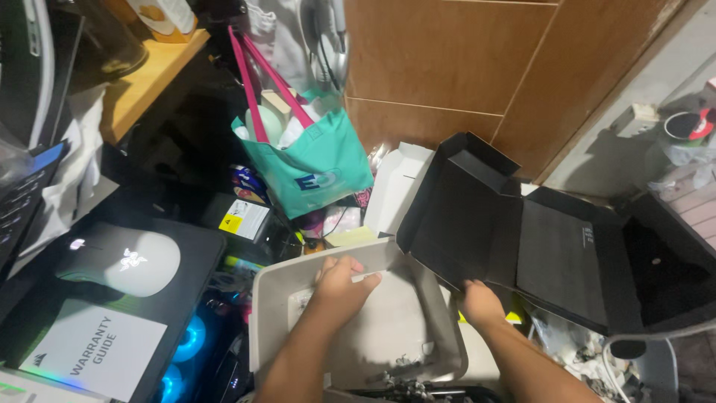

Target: The person assembles a black cardboard box by folding and interlocking its side flaps. They then place a gray foam insert into the box and adjust the flaps to secure it.

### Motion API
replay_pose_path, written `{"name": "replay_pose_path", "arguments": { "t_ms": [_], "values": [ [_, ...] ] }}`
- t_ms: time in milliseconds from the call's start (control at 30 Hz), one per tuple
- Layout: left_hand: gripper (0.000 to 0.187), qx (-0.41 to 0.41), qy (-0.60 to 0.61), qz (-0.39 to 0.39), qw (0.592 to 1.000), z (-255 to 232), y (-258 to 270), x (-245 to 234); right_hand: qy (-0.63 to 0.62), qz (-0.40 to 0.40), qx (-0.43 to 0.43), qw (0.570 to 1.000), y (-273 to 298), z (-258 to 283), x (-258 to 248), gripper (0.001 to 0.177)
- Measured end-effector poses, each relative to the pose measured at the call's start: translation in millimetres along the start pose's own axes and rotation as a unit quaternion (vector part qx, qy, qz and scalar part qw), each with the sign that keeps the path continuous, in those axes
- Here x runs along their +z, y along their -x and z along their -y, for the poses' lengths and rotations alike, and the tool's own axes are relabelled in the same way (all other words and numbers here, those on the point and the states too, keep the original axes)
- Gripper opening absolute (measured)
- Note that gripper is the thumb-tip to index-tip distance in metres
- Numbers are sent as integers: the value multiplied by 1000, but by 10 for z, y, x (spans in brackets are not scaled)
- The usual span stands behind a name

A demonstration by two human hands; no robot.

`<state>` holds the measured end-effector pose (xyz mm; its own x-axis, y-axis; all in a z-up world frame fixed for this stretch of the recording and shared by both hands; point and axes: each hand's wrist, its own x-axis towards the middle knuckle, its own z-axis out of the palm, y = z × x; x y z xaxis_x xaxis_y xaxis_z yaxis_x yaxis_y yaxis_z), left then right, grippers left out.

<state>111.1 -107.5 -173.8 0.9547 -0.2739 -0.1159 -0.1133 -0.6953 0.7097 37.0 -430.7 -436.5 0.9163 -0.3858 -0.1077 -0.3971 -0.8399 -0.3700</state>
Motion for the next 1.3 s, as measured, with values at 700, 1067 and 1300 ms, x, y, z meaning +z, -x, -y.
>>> {"name": "replay_pose_path", "arguments": {
  "t_ms": [700,1067,1300],
  "values": [
    [45,22,100,30,994,575,-386,455,-251,-337,-32,907,788,166,-2869,27],
    [117,-208,442,264,832,-666,640,1030,-651,-235,-55,719,2423,481,-3873,27],
    [129,-168,715,247,632,-1527,1544,792,-799,-52,-12,599,3291,619,-4008,29]
  ]
}}
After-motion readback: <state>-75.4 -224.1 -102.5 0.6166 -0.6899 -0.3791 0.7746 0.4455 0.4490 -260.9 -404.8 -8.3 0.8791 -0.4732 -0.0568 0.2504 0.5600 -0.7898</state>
